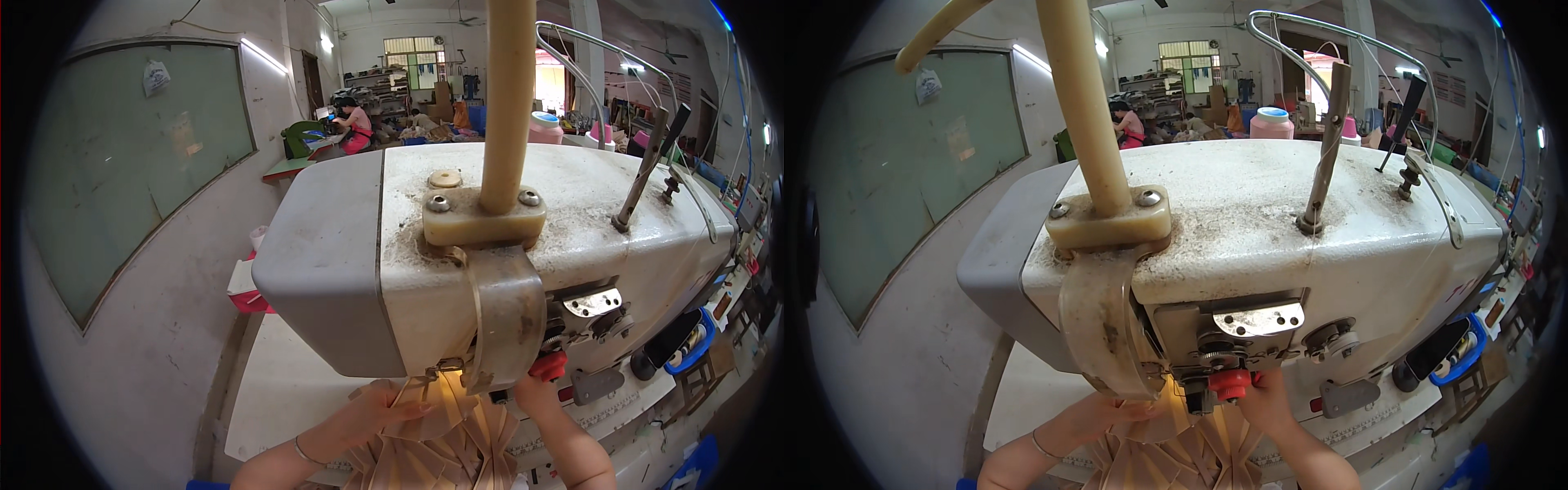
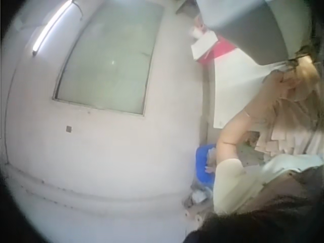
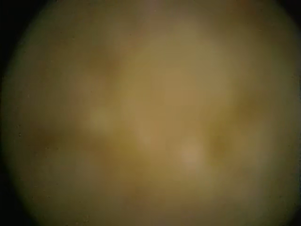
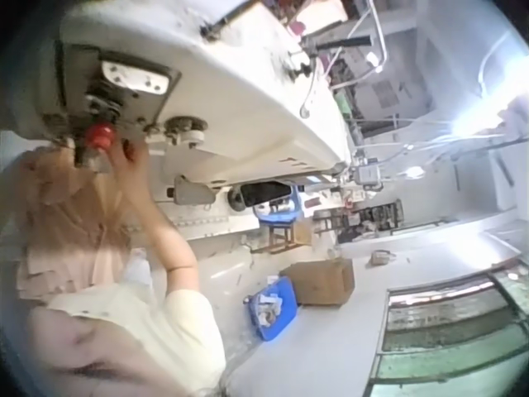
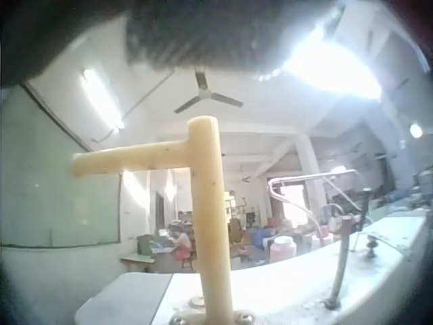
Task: The person aligns and stitches fabric pieces together using a sewing machine and trims threads with snips.
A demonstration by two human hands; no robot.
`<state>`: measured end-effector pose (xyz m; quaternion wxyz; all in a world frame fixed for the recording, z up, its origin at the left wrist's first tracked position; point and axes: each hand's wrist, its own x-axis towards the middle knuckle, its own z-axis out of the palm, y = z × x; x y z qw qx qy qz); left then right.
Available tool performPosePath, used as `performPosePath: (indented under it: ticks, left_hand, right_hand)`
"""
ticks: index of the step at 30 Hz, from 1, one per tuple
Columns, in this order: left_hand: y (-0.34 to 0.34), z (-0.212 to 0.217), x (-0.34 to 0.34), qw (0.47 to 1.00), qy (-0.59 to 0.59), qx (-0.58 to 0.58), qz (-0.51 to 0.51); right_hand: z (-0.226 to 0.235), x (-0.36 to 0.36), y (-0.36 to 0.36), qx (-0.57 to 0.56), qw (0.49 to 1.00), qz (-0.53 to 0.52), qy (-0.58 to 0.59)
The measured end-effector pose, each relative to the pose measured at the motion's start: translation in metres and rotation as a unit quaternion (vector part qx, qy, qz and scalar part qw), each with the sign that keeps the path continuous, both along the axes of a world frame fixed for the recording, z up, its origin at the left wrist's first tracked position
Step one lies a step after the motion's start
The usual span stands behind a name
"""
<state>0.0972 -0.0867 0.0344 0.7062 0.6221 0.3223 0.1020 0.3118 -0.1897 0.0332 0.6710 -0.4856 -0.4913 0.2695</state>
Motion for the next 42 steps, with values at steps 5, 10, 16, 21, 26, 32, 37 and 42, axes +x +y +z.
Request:
performPosePath:
  ticks: [5,10,16,21,26,32,37,42]
  left_hand:
    - [-0.004,0.004,-0.01,0.994,-0.011,-0.102,-0.041]
    - [-0.002,0.001,-0.011,0.995,0.067,-0.033,-0.064]
    - [-0.049,0.031,-0.014,0.783,0.108,0.599,0.128]
    - [-0.061,0.027,-0.009,0.684,0.067,0.726,0.001]
    - [-0.057,0.022,-0.005,0.682,0.042,0.73,0.03]
    - [-0.062,0.019,0.0,0.693,0.031,0.718,0.053]
    - [-0.062,0.013,0.003,0.68,0.01,0.728,0.087]
    - [-0.052,0.006,0.0,0.638,-0.022,0.763,0.103]
  right_hand:
    - [0.005,-0.004,-0.003,-0.009,0.998,-0.037,-0.047]
    - [-0.008,-0.003,-0.007,-0.109,0.986,-0.082,-0.098]
    - [-0.061,-0.008,-0.014,-0.201,0.979,-0.025,0.004]
    - [-0.058,-0.022,-0.027,-0.262,0.955,0.131,0.055]
    - [-0.052,-0.037,-0.028,-0.267,0.923,0.172,0.215]
    - [-0.046,-0.063,-0.028,-0.212,0.872,0.154,0.414]
    - [-0.058,-0.067,-0.027,-0.199,0.925,0.098,0.31]
    - [-0.041,-0.074,-0.028,-0.208,0.955,0.032,0.209]
